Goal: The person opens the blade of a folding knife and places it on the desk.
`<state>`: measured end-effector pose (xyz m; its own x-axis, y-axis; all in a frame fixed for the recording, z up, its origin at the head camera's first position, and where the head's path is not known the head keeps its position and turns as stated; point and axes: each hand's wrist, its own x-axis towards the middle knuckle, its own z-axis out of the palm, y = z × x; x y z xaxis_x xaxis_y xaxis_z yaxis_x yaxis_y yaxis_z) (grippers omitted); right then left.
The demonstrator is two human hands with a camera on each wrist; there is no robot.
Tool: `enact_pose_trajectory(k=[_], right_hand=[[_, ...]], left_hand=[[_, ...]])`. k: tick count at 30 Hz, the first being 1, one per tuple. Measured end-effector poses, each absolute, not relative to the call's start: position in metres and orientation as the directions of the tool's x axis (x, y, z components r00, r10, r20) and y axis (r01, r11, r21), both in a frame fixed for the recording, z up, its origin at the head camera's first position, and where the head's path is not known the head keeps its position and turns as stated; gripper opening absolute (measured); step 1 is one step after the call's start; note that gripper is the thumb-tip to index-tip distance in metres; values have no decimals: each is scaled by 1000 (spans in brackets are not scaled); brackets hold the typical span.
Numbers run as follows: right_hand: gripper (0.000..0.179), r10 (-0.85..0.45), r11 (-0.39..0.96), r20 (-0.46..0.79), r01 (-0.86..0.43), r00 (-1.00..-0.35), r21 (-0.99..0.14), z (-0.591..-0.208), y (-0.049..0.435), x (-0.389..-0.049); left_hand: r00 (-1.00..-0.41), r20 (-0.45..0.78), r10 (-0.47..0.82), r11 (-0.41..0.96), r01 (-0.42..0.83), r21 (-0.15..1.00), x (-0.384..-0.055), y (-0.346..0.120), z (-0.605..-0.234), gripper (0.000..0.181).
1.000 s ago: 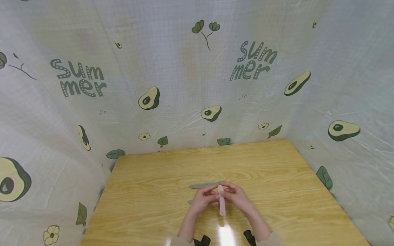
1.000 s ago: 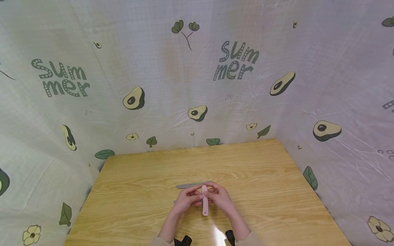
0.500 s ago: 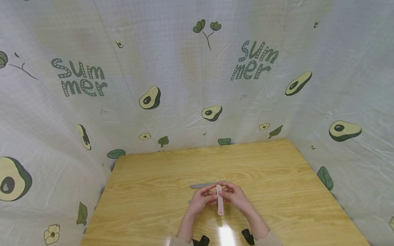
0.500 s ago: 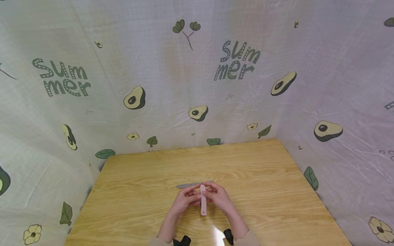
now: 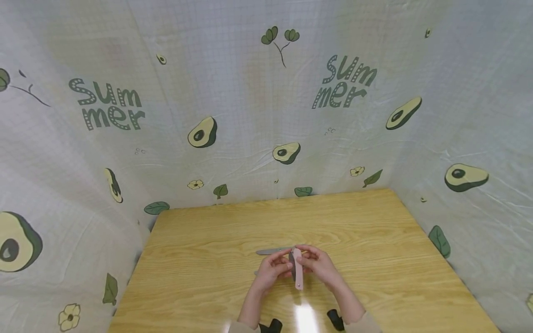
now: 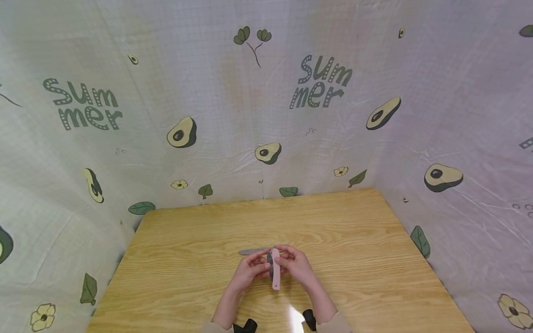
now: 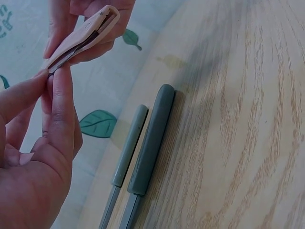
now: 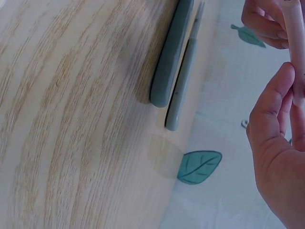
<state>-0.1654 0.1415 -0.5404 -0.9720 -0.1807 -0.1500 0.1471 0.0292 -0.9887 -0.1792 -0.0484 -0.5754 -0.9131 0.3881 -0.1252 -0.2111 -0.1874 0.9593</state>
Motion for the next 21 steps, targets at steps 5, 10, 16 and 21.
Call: enact_pose_trajectory(k=[5,10,16,21], right_hand=[[44,-173,26,-155,153,-973,-988,-541,142,-166],[45,-178,16,-157,157,-972,-988,-541,142,-166],[44,-170,12,-161,161,-972,-987,-541,141,-166],[43,-167,15,-160,159,-973,-987,-541,141,-165]], left_hand=[[-918,-116,378,-185,-197,963,-179,-47,-575,47],[-927,-96,363,-189,-174,966,-177,-46,-574,47],[-934,-93,345,-182,-164,969,-176,-45,-572,46],[-942,-86,324,-173,-148,974,-176,-44,-573,44]])
